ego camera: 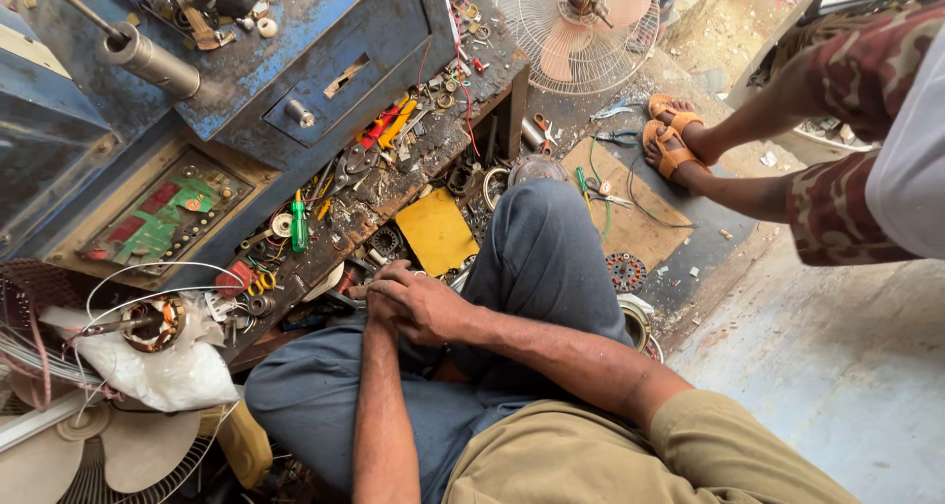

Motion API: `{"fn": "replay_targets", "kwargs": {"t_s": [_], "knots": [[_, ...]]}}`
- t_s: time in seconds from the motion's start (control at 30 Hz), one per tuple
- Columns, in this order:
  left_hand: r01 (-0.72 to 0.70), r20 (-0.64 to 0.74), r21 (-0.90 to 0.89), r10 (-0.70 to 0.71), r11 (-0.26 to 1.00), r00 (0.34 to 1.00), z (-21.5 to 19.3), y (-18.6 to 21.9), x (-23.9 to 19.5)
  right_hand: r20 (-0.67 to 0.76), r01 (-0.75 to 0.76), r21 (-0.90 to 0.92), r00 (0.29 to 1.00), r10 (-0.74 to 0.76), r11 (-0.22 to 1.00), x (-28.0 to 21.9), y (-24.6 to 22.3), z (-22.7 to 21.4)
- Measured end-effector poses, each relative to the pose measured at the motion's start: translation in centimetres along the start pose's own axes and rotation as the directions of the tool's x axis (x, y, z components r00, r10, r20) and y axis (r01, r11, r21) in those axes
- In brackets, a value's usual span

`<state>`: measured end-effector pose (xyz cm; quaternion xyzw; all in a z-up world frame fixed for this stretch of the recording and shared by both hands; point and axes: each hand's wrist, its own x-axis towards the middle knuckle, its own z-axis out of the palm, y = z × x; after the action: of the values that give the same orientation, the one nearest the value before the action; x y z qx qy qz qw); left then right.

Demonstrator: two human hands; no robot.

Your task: The person sits on the floor in a cluttered workshop and manipulates small electronic components and wires. They use a screwdriver to adjust parts on a blue machine and handle various small metal pieces and wires with their hands.

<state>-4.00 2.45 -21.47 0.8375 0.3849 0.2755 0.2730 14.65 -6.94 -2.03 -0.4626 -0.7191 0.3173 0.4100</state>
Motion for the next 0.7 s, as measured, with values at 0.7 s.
{"fn": "replay_targets", "kwargs": {"t_s": [0.7], "knots": [[0.275, 0.443, 0.380, -0.434, 0.883, 0.784, 0.7, 8.0, 3.9, -0.246, 0.312, -0.077, 0.914, -0.322, 0.947, 22.5, -3.0, -10.3]]}}
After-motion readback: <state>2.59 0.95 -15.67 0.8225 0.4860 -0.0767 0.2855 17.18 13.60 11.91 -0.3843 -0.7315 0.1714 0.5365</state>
